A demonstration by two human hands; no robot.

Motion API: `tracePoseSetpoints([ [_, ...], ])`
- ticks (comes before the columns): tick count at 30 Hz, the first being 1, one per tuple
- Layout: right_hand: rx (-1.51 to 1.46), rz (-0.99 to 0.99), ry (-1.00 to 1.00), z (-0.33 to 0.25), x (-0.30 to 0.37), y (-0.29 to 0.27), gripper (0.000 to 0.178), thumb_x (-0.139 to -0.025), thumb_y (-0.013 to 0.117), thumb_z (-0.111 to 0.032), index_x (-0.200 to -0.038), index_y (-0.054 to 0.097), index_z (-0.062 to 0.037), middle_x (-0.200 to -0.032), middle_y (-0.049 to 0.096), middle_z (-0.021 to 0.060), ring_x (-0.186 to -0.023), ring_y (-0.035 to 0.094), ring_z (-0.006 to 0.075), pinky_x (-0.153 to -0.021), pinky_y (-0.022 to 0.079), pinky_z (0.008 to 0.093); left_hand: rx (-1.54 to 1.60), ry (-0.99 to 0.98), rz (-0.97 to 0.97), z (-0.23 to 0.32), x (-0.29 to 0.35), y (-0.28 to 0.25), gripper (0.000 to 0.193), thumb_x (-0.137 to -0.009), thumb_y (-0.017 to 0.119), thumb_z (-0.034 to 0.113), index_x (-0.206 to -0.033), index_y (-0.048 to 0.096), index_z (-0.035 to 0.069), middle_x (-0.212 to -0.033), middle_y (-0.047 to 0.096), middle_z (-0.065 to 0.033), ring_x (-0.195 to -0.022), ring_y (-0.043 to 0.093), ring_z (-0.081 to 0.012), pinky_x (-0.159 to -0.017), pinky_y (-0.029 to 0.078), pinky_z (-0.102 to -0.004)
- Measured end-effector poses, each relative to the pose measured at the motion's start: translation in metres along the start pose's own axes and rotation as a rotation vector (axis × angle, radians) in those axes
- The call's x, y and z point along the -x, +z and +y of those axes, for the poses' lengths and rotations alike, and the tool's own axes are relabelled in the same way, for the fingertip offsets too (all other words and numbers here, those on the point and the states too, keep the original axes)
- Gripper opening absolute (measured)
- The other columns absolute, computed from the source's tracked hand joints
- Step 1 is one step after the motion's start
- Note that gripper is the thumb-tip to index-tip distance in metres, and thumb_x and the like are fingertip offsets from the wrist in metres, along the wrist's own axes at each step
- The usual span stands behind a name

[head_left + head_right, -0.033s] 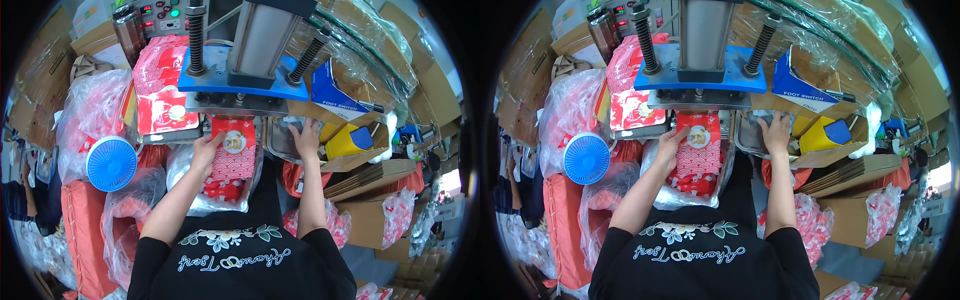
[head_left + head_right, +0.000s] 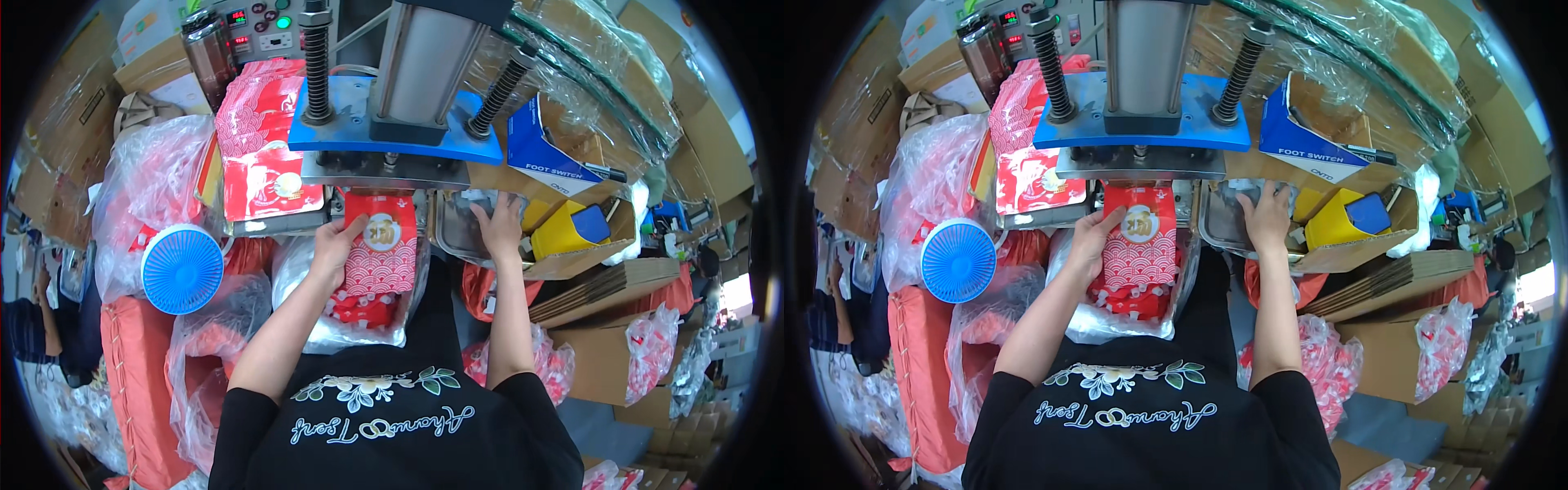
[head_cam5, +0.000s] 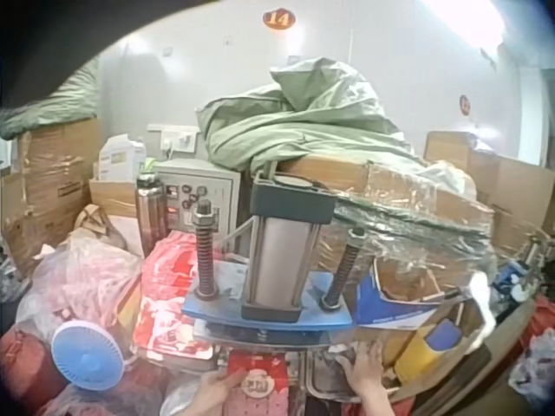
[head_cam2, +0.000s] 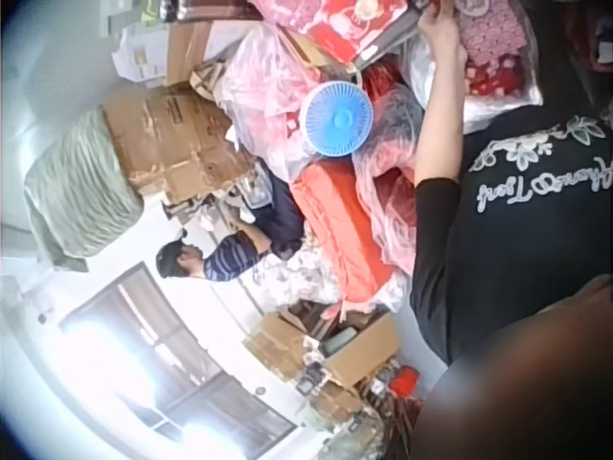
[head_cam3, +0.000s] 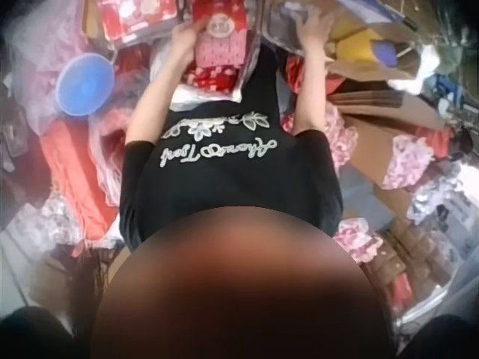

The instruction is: Filling red bags with small pink items and sealing them using a heat sealing machine.

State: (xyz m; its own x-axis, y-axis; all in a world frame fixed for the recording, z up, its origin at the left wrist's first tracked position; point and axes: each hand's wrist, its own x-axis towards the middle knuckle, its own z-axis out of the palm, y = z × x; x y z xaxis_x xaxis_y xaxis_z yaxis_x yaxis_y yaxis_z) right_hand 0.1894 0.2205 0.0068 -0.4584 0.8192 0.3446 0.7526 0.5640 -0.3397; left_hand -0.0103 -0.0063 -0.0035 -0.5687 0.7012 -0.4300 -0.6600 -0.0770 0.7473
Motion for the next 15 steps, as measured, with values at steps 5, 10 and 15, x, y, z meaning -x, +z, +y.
tracePoseSetpoints([
  [5,-0.030,-0.059,-0.096,-0.008,0.021,-0.009,0.067,-0.087,0.066,-0.039,-0.141,0.038,-0.0111,-0.131,0.046,0.0266,-0.116,0.050,0.0479,-0.088,0.048,0.0500,-0.728,0.502,0.012,0.032,-0.009,-0.028,0.027,-0.092,0.066,0.018,-0.107,0.068,-0.005,-0.090,0.072,-0.0062,-0.078,0.066,-0.0129,-0.070,0.053,-0.0276],
  [10,0.078,0.203,-0.224,0.003,0.011,0.001,0.062,-0.088,0.066,-0.036,-0.139,0.041,-0.0118,-0.126,0.049,0.0240,-0.105,0.057,0.0458,-0.082,0.050,0.0498,-1.548,1.010,0.387,0.048,-0.006,-0.074,0.072,-0.080,0.075,0.024,-0.142,0.042,0.009,-0.151,0.035,-0.0176,-0.139,0.033,-0.0359,-0.114,0.023,-0.0493],
  [15,-0.038,0.000,-0.240,0.003,0.027,0.014,0.042,-0.084,0.069,-0.023,-0.121,0.054,-0.0102,-0.111,0.056,0.0158,-0.088,0.062,0.0410,-0.071,0.050,0.0510,-1.509,1.125,0.268,0.024,0.016,-0.115,0.059,-0.075,0.073,0.012,-0.130,0.053,0.010,-0.143,0.048,-0.0110,-0.137,0.039,-0.0307,-0.115,0.023,-0.0497],
])
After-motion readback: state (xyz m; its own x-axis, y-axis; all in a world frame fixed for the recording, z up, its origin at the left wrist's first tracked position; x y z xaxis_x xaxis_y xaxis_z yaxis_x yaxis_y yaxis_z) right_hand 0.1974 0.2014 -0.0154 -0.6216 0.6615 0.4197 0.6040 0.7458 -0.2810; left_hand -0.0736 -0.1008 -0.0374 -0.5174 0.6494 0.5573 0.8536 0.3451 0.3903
